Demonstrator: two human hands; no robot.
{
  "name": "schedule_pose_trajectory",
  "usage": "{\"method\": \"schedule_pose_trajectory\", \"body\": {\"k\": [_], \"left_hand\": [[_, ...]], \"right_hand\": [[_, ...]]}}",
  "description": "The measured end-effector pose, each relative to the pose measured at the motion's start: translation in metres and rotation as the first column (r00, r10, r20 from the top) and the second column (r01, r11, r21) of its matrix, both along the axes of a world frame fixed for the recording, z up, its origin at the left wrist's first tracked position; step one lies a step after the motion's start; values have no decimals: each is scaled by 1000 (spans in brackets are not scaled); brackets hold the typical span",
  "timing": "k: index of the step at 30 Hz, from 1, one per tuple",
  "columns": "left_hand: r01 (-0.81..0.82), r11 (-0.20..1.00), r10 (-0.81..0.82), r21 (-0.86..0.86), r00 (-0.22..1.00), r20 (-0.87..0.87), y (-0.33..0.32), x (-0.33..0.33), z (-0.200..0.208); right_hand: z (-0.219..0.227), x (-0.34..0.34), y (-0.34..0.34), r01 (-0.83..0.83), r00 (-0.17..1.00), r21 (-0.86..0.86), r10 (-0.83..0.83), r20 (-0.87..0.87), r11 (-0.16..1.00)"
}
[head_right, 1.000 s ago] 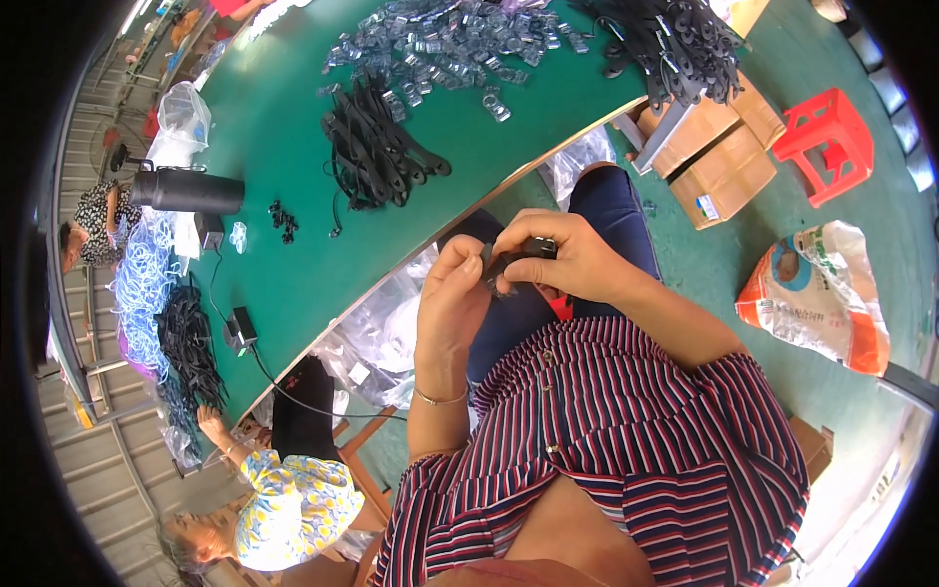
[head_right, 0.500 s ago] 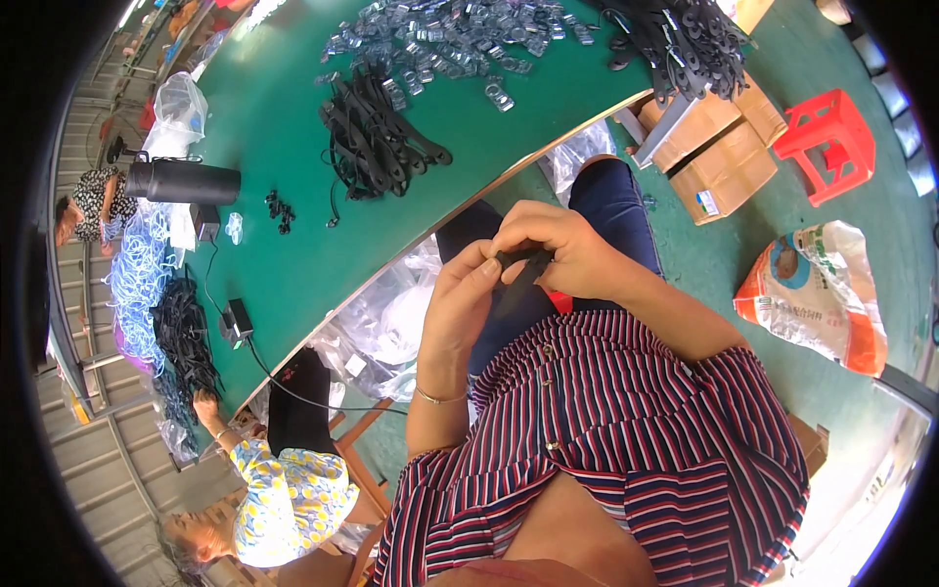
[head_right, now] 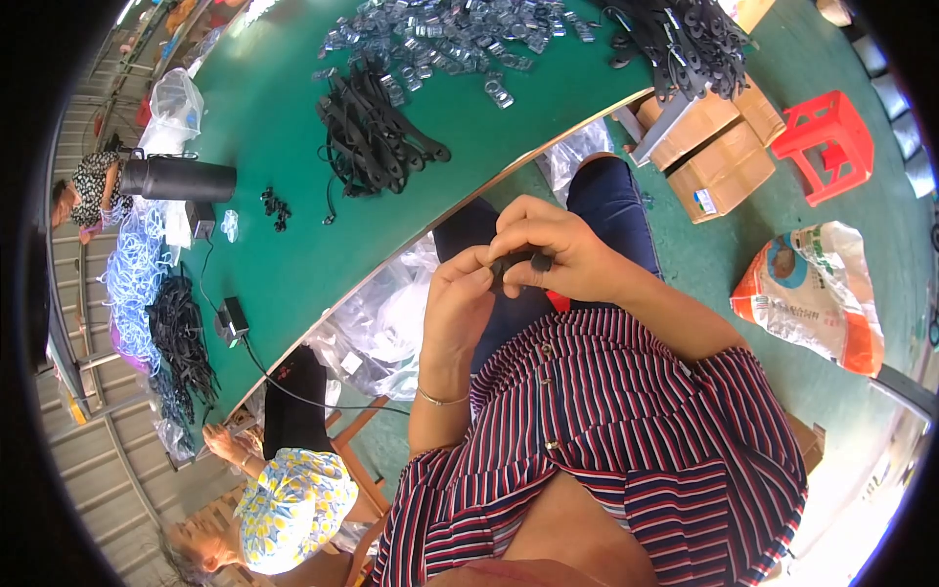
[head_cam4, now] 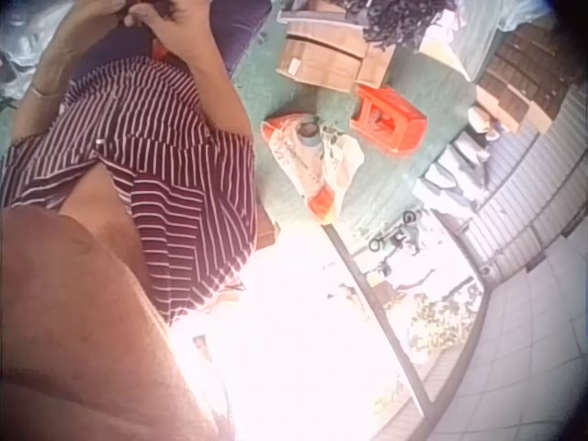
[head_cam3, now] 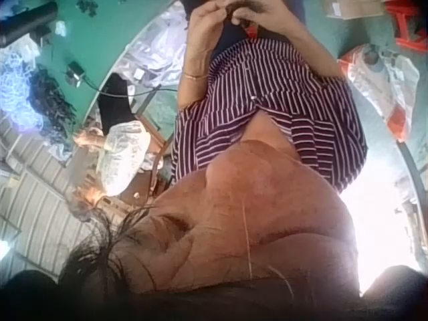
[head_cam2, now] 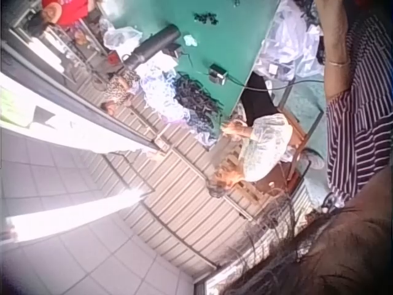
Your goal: The person assembles plastic buckles onto black straps by hand at a factory workbench.
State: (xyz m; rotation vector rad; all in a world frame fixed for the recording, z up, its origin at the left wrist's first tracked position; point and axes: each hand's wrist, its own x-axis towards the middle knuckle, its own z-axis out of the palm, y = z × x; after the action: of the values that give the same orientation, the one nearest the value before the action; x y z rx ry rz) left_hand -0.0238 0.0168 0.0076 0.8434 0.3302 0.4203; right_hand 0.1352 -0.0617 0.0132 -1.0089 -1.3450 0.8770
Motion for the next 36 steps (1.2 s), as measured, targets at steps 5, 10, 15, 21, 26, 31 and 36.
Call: {"method": "schedule_pose_trajectory", "body": {"k": [5,10,15,21,26,31,36], "left_hand": [[-15,1000,16,-7,1000,23,-3,2,0],[-26,999,26,-20,999,23,-4,3,3],[-53,998,55,-33,996,66,-4,2,-4],[-177,936,229,303,963,-144,-4,0,7],[-12,621,265,783,944,-196,4,1,0],[86,923,-11,375,980,-200,-3,-4,11],[25,985,6,-169,983,184,-10,-2,-5]], "right_hand": [[1,-2,-2,-32,995,-23,29,-98,999],[1,-6,-4,-71,957,-81,45,-287,994],[5,0,1,166,974,63,-174,144,984],[15,6,-3,58,991,-374,-8,135,926],[-3,6,-3,16,993,-235,13,121,972],[5,-3,-15,-215,937,-402,72,-343,890],[-4,-19,-15,-301,630,-133,92,-771,944]]}}
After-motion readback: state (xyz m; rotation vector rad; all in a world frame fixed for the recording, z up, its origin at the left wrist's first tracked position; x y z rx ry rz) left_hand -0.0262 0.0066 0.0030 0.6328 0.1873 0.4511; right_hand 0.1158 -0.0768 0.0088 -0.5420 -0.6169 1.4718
